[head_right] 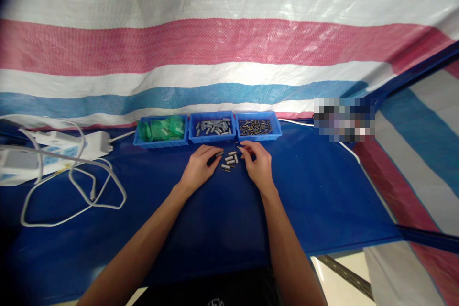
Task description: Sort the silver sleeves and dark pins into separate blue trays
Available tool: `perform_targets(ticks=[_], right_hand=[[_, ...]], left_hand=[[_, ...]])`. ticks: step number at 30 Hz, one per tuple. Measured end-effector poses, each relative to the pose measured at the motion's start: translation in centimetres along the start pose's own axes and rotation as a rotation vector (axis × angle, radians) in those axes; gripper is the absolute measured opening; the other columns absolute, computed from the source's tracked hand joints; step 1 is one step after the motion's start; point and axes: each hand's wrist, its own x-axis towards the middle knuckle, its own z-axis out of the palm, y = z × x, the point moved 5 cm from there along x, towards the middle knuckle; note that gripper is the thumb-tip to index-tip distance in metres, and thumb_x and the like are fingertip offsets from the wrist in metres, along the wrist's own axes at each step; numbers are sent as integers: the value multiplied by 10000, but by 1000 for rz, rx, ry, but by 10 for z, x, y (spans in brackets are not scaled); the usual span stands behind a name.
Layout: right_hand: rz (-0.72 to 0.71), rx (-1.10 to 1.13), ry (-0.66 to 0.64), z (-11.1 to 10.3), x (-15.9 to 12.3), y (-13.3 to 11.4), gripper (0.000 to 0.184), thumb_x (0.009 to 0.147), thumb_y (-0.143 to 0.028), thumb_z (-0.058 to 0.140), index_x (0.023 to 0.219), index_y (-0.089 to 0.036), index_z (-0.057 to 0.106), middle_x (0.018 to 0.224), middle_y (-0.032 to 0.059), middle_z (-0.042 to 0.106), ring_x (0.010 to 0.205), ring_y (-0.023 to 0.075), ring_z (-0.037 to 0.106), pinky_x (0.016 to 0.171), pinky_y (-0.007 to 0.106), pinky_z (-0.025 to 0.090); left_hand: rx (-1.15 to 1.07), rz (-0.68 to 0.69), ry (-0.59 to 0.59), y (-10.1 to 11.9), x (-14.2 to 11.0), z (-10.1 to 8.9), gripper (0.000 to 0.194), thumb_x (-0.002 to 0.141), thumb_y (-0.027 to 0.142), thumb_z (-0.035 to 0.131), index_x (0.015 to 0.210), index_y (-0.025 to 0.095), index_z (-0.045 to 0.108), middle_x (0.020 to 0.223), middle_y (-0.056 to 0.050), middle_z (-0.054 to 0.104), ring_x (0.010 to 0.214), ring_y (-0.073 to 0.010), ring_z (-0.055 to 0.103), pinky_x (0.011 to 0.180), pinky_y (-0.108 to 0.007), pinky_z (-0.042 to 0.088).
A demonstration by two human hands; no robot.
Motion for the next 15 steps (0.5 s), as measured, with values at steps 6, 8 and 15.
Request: perform_targets(ticks=[6, 8, 15], right_hand=[[211, 415, 24, 10, -4, 0, 264, 777, -400, 884, 921, -219, 757, 925, 49, 809, 859, 230, 790, 855, 386, 646], [195, 418, 86, 7, -2, -6, 251, 771, -388, 890, 912, -221, 768, 930, 52, 817, 881, 238, 794, 887, 410, 650], [14, 204, 242, -18, 10, -41, 302, 897, -340, 775, 1185, -251, 755, 1312, 94, 745, 979, 239, 793, 922, 401, 644]], left_hand=[[1, -23, 22, 0, 1, -4, 185, 941, 155, 689, 1114, 180, 750, 1045, -90, 779, 992, -253, 689, 914, -421, 593], [8, -26, 19, 0, 1, -4, 179, 939, 160, 693, 1105, 182, 756, 1020, -87, 787, 968, -257, 693, 900, -428, 593], [-306, -192, 99, -9, 1, -10, 165, 941, 266, 732, 1087, 205, 781, 1019, -62, 803, 872, -193, 738, 860, -347, 612]])
